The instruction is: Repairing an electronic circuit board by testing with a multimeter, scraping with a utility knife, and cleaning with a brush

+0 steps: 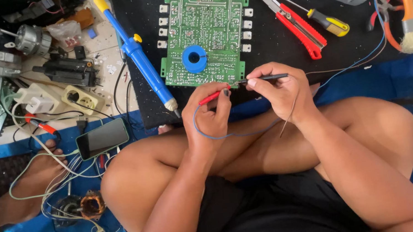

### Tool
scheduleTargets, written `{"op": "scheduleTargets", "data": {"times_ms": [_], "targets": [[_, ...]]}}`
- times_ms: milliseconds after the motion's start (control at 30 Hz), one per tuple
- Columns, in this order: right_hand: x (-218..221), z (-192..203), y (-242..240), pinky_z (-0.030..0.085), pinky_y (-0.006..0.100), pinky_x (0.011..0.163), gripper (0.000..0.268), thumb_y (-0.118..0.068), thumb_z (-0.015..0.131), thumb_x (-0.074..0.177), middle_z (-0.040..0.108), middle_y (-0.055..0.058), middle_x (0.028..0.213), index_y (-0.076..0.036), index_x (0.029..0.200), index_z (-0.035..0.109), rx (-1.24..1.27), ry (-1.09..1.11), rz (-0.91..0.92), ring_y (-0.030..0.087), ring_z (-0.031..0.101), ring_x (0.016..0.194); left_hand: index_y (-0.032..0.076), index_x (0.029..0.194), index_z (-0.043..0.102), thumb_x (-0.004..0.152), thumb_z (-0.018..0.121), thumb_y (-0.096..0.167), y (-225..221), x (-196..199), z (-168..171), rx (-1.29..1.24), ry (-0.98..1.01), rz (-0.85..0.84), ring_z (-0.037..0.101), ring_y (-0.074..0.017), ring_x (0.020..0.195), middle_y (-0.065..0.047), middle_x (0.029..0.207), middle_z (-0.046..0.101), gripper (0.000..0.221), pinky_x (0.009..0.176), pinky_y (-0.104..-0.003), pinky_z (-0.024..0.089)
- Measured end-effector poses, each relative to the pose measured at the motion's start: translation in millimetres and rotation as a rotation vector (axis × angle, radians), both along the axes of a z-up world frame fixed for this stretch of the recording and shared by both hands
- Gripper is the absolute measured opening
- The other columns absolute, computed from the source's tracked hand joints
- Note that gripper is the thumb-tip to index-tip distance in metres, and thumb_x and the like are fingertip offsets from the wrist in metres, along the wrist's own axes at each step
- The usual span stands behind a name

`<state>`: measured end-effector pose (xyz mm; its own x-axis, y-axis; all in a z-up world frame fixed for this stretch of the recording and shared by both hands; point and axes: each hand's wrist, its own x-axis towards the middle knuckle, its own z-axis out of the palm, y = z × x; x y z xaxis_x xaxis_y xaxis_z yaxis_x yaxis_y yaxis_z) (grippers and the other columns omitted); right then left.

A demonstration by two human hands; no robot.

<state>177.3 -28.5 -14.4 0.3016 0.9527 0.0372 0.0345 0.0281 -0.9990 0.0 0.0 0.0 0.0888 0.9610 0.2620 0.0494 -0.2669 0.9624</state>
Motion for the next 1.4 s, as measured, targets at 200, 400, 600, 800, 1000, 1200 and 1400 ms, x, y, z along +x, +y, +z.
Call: {"op": "scheduleTargets", "data": {"times_ms": [200,400,600,800,1000,1200,1400], "targets": [[-2,9,-1,0.057,0.025,0.067,0.007,-0.005,0.078,0.090,0.071,0.014,0.074,-0.002,0.096,0.077,-0.012,-0.010,0.013,0.011,0.064,0.071,0.004,0.098,0.077,0.092,0.074,0.006,1,2,-4,0.039,0.050,-0.002,0.075,-0.0296,0.086,-0.016,0.096,0.073,0.007,0.066,-0.033,0.066],[-1,9,-2,0.057,0.026,0.069,0.007,-0.007,0.079,0.090,0.072,0.014,0.077,-0.003,0.096,0.078,-0.016,-0.030,0.029,0.012,0.066,0.073,0.005,0.099,0.077,0.092,0.073,0.005,1,2,-3,0.077,0.072,0.005,0.074,-0.0313,0.087,-0.017,0.095,0.073,0.008,0.066,-0.034,0.065],[0,7,-1,0.057,0.026,0.069,0.008,-0.009,0.079,0.090,0.073,0.012,0.077,-0.004,0.095,0.078,-0.034,-0.027,0.028,0.012,0.066,0.073,0.005,0.098,0.077,0.092,0.073,0.004,1,2,-3,0.115,0.100,0.011,0.073,-0.0314,0.087,-0.017,0.095,0.073,0.008,0.065,-0.034,0.066],[0,9,-1,0.057,0.026,0.070,0.007,-0.009,0.078,0.090,0.073,0.011,0.077,-0.005,0.095,0.078,-0.040,-0.031,0.028,0.011,0.066,0.075,0.006,0.098,0.077,0.092,0.073,0.005,2,2,-6,0.134,0.108,0.009,0.073,-0.0312,0.087,-0.016,0.094,0.073,0.008,0.066,-0.034,0.065],[-1,13,-2,0.058,0.027,0.070,0.006,-0.009,0.078,0.090,0.074,0.011,0.077,-0.005,0.094,0.077,-0.044,-0.044,0.028,0.012,0.067,0.074,0.006,0.099,0.077,0.092,0.073,0.006,2,2,-4,0.130,0.105,0.004,0.073,-0.0305,0.087,-0.015,0.095,0.073,0.008,0.066,-0.034,0.065],[0,14,-2,0.058,0.027,0.070,0.006,-0.009,0.078,0.090,0.074,0.011,0.077,-0.005,0.094,0.078,-0.045,-0.069,0.035,0.012,0.067,0.074,0.007,0.099,0.077,0.091,0.073,0.006,2,3,-3,0.139,0.108,0.011,0.074,-0.0314,0.087,-0.015,0.094,0.073,0.009,0.068,-0.036,0.064],[0,12,-1,0.058,0.026,0.071,0.005,-0.009,0.078,0.091,0.075,0.011,0.077,-0.005,0.094,0.077,-0.050,-0.062,0.034,0.012,0.068,0.075,0.007,0.099,0.077,0.091,0.073,0.005,1,4,-3,0.135,0.101,0.014,0.073,-0.0320,0.087,-0.016,0.094,0.073,0.009,0.069,-0.036,0.064]]}}
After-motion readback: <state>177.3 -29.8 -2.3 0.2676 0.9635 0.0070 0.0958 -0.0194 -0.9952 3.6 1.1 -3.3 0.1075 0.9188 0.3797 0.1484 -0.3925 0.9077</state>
